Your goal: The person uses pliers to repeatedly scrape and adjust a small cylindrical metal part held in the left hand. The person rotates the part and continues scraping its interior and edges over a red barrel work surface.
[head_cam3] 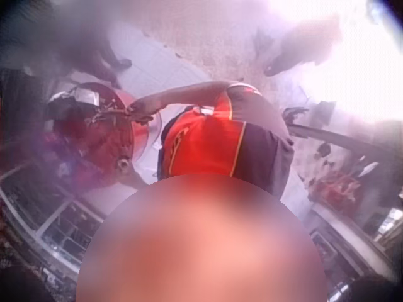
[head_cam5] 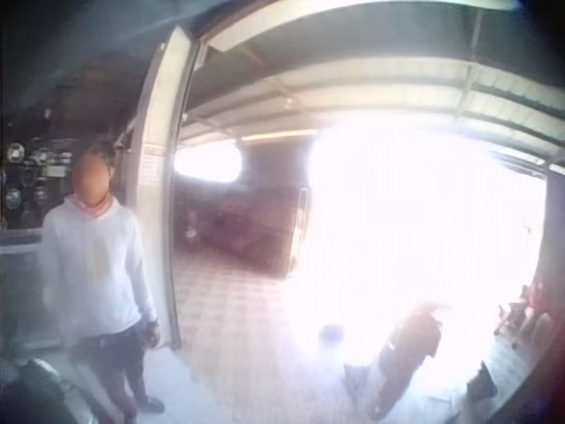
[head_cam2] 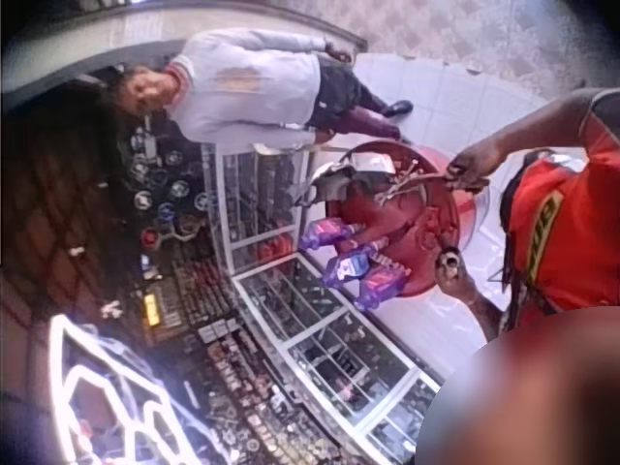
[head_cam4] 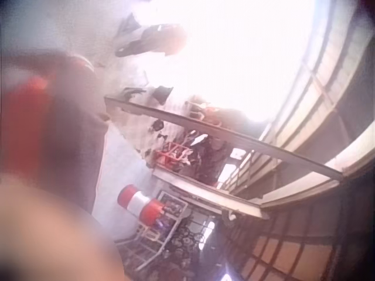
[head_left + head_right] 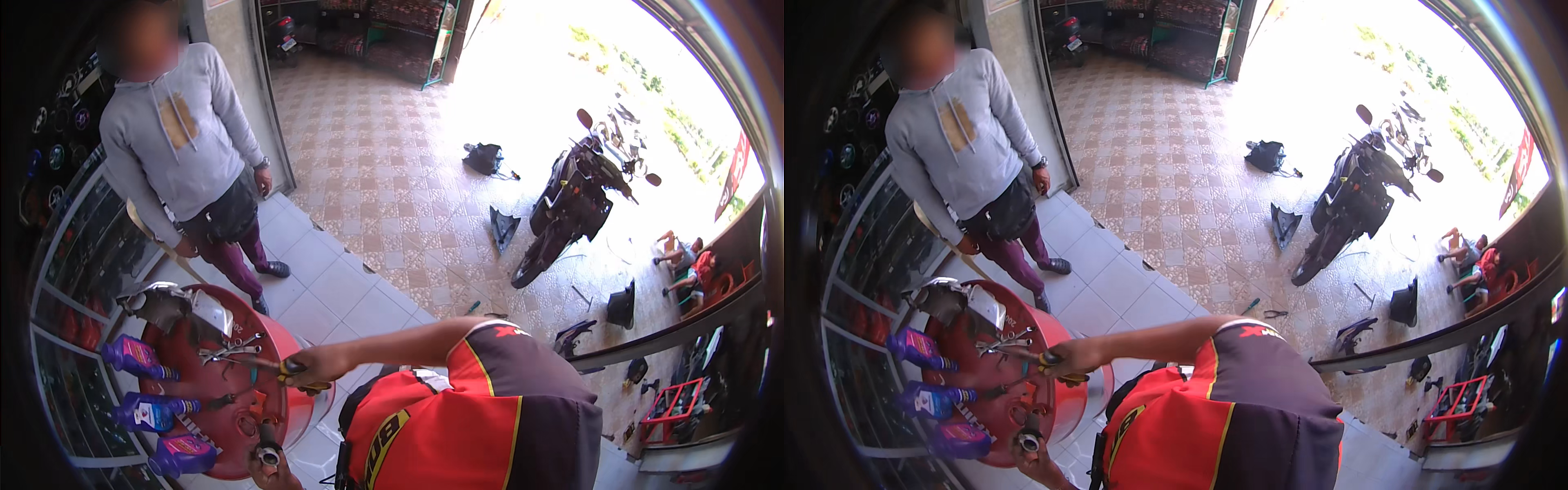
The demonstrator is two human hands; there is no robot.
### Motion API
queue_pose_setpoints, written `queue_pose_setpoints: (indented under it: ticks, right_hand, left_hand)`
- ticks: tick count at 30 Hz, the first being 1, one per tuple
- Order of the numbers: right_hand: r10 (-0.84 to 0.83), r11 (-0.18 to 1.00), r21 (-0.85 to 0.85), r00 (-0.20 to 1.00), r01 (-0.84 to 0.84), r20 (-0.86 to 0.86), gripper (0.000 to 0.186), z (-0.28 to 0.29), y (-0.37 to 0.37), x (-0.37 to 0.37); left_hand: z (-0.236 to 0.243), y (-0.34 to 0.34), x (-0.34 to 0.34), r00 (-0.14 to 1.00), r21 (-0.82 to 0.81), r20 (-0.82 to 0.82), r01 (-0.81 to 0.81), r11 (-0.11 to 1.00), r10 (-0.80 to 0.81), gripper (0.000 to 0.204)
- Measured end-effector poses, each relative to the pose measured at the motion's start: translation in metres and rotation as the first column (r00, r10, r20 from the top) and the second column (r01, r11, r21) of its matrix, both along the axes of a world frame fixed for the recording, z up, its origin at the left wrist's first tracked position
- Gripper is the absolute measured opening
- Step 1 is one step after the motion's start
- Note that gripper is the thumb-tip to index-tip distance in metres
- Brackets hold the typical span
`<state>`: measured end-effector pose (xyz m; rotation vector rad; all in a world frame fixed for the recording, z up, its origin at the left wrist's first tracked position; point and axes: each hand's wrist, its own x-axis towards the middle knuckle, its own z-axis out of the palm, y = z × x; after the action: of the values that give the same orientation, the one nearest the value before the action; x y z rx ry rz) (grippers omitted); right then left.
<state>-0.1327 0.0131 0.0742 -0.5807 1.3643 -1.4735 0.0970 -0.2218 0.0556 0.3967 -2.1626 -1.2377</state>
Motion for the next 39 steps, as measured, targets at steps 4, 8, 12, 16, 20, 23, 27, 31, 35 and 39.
queue_pose_setpoints:
  ticks: [4,8,12,16,20,23,27,31,35,39]
  right_hand:
    - [-0.42,0.905,0.071,0.856,0.419,0.302,0.036,-0.027,0.039,0.013]
    - [-0.653,0.729,-0.018,0.703,0.684,0.28,0.04,-0.022,0.09,-0.031]
    - [-0.784,0.582,-0.285,0.618,0.762,0.051,0.045,0.0,0.162,-0.073]
    - [-0.855,0.479,-0.473,0.516,0.74,-0.059,0.052,0.024,0.235,-0.088]
    - [-0.827,0.494,-0.285,0.343,0.821,-0.445,0.057,0.031,0.27,-0.074]
    - [-0.653,0.574,-0.151,0.338,0.805,-0.678,0.055,0.022,0.258,-0.054]
    - [-0.509,0.785,-0.065,0.581,0.616,-0.635,0.062,0.001,0.228,-0.018]
    - [-0.444,0.877,-0.205,0.57,0.434,-0.692,0.066,-0.012,0.209,0.0]
    - [-0.481,0.863,-0.296,0.485,0.41,-0.73,0.072,-0.014,0.204,0.007]
    - [-0.574,0.799,-0.373,0.413,0.472,-0.707,0.069,-0.013,0.204,0.004]
  left_hand:
    - [0.01,0.022,-0.008,0.992,-0.097,0.121,-0.011,0.995,0.022,0.064]
    - [-0.007,0.038,-0.049,0.998,0.113,-0.018,0.062,0.992,-0.06,0.05]
    - [-0.019,0.052,-0.069,0.981,0.17,-0.084,0.186,0.968,-0.174,0.046]
    - [-0.019,0.074,-0.079,0.96,0.201,-0.109,0.277,0.94,-0.259,0.046]
    - [-0.024,0.105,-0.094,0.951,0.308,-0.085,0.308,0.9,-0.296,0.054]
    - [-0.026,0.123,-0.104,0.925,0.328,-0.008,0.361,0.873,-0.379,0.059]
    - [-0.032,0.153,-0.117,0.919,0.296,-0.048,0.387,0.873,-0.391,0.063]
    - [-0.028,0.183,-0.126,0.893,0.347,-0.044,0.435,0.831,-0.449,0.06]
    - [-0.021,0.207,-0.127,0.896,0.316,0.024,0.414,0.854,-0.443,0.054]
    - [-0.015,0.223,-0.132,0.887,0.272,-0.041,0.453,0.849,-0.46,0.05]
